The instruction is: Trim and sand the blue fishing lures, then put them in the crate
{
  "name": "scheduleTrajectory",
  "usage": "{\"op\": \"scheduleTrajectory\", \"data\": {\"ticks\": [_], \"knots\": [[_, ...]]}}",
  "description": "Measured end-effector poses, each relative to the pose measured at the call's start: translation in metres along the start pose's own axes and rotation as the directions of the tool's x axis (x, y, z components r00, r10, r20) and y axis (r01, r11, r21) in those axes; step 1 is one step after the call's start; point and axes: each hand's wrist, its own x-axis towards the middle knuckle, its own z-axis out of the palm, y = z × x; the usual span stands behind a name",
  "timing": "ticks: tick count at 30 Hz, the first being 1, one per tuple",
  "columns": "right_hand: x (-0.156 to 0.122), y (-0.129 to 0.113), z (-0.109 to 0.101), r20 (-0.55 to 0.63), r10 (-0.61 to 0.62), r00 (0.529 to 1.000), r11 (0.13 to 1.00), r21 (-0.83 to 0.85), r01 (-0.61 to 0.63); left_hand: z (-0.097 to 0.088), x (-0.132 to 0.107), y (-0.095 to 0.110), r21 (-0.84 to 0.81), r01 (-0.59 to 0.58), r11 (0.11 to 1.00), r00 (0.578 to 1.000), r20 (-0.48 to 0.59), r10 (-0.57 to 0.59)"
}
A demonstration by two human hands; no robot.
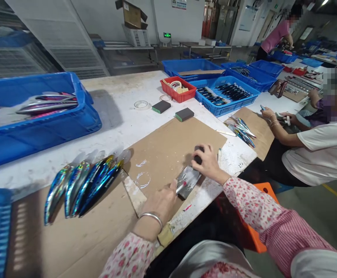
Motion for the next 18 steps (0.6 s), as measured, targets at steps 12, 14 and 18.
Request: {"op": "scheduleTrajectory", "data": {"ticks": [12,14,18], "knots": [[-0.004,-0.048,0.017,-0.045,0.178,0.983,0.967,0.195,-0.166,0.017,-0.005,0.02,-0.322,0.094,0.942,0.995,-0.001,-0.1],[-0.007,-0.055,0.021,-0.042,0.131,0.99,0.972,0.203,-0.12,0.017,-0.005,0.021,-0.338,0.095,0.936,0.995,0.001,-0.101],[0.009,-0.043,0.02,-0.042,0.121,0.992,0.98,0.164,-0.113,0.019,-0.004,0.017,-0.331,0.104,0.938,0.993,-0.014,-0.115]]}}
